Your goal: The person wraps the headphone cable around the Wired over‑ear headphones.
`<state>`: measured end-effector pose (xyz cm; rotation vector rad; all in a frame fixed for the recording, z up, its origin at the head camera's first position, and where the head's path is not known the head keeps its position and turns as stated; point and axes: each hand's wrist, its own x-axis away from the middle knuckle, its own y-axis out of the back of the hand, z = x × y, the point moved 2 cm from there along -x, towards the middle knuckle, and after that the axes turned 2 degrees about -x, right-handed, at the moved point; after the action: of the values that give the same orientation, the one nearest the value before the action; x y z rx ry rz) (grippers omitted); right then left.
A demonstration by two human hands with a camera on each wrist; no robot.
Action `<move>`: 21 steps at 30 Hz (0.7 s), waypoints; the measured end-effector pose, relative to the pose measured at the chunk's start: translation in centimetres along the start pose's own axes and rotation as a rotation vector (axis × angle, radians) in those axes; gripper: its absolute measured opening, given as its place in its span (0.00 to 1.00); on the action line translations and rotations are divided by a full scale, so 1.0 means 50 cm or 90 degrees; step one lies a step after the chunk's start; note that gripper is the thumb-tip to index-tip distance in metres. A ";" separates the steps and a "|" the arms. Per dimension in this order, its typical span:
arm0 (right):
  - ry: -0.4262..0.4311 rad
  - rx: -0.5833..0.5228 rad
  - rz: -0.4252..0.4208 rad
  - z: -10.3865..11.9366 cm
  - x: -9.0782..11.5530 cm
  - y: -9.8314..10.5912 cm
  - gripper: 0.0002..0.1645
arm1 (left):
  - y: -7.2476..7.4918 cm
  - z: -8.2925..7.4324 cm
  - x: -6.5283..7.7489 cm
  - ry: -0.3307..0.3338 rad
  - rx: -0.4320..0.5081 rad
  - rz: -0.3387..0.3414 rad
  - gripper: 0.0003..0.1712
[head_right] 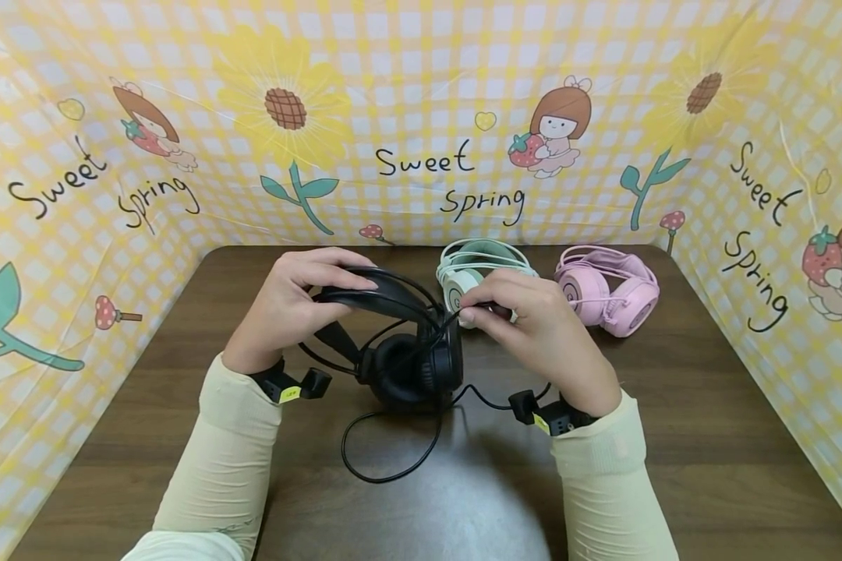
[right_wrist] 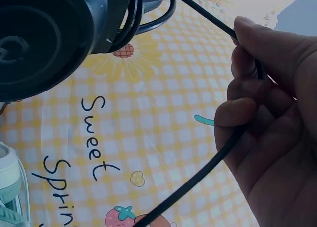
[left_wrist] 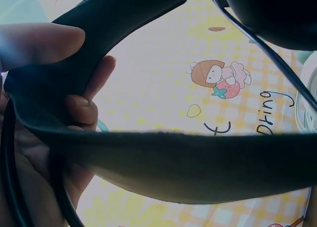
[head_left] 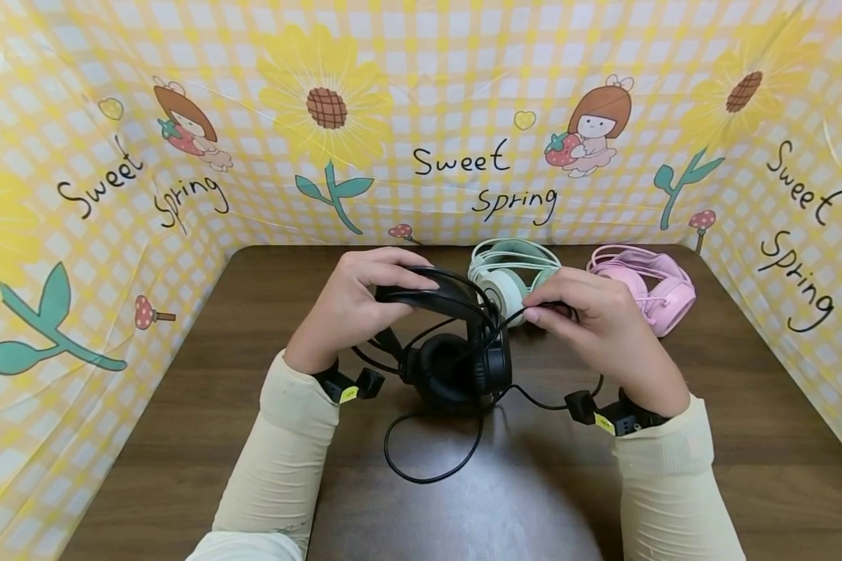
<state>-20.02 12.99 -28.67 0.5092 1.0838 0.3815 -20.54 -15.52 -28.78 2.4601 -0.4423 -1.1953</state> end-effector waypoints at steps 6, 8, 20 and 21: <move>0.013 -0.012 0.006 -0.004 0.001 0.006 0.17 | -0.002 -0.002 0.001 -0.031 0.012 0.006 0.16; 0.016 -0.012 0.005 -0.007 0.002 0.007 0.16 | -0.001 -0.003 0.001 -0.041 0.019 0.008 0.16; 0.016 -0.004 -0.009 -0.015 0.002 0.011 0.14 | 0.009 -0.008 0.003 -0.051 0.144 0.026 0.15; 0.013 -0.004 -0.011 -0.014 0.002 0.010 0.17 | 0.010 -0.008 0.003 -0.050 0.156 0.026 0.13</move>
<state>-20.65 13.58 -28.72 0.4905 1.1053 0.3760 -20.19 -15.94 -28.45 2.5980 -0.6959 -1.2912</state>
